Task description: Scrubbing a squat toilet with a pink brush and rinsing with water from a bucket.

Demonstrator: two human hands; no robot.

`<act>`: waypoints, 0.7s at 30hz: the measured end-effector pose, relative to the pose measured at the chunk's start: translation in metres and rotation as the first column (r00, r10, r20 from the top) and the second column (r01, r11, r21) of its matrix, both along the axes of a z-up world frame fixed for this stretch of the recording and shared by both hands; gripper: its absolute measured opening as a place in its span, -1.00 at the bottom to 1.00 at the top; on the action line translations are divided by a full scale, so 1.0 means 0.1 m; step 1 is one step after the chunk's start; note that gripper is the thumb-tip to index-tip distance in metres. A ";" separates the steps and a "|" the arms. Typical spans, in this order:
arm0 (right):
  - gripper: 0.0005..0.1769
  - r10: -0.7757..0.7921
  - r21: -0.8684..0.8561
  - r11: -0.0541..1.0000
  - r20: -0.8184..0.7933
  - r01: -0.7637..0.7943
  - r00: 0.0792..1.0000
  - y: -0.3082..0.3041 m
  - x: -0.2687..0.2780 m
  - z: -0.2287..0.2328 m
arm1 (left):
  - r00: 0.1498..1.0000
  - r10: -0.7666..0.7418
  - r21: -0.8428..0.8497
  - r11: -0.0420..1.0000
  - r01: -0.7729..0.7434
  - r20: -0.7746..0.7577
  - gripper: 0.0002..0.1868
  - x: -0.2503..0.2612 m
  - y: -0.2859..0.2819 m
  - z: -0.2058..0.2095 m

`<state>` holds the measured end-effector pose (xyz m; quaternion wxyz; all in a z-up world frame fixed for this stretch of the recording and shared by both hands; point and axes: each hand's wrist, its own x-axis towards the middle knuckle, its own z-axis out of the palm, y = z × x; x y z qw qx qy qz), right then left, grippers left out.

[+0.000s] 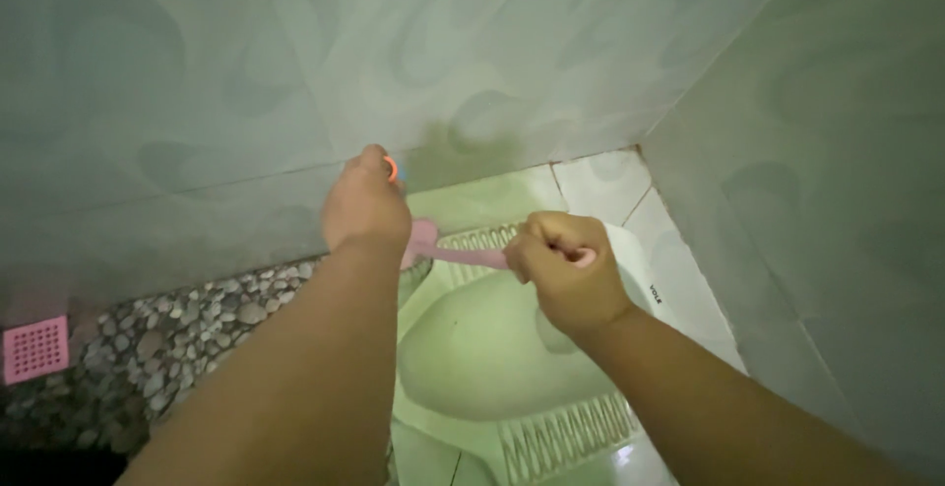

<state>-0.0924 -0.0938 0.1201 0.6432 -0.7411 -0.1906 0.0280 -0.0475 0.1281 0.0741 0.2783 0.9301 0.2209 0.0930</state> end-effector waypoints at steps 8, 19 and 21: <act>-0.68 -0.118 -0.018 0.993 0.048 0.119 0.992 0.35 -0.04 -0.17 | 0.995 -0.011 -0.069 0.998 0.004 -0.096 -0.67 -0.13 -0.05 0.10; -0.68 -0.016 0.130 0.991 -0.064 0.024 0.998 -0.08 -0.28 -0.16 | 0.998 0.020 -0.011 1.000 -0.019 0.065 -0.69 -0.18 -0.16 -0.04; -0.68 -0.037 0.094 0.995 -0.060 0.043 0.997 0.09 -0.24 -0.17 | 0.999 0.009 -0.015 1.000 -0.008 0.038 -0.67 -0.17 -0.14 0.08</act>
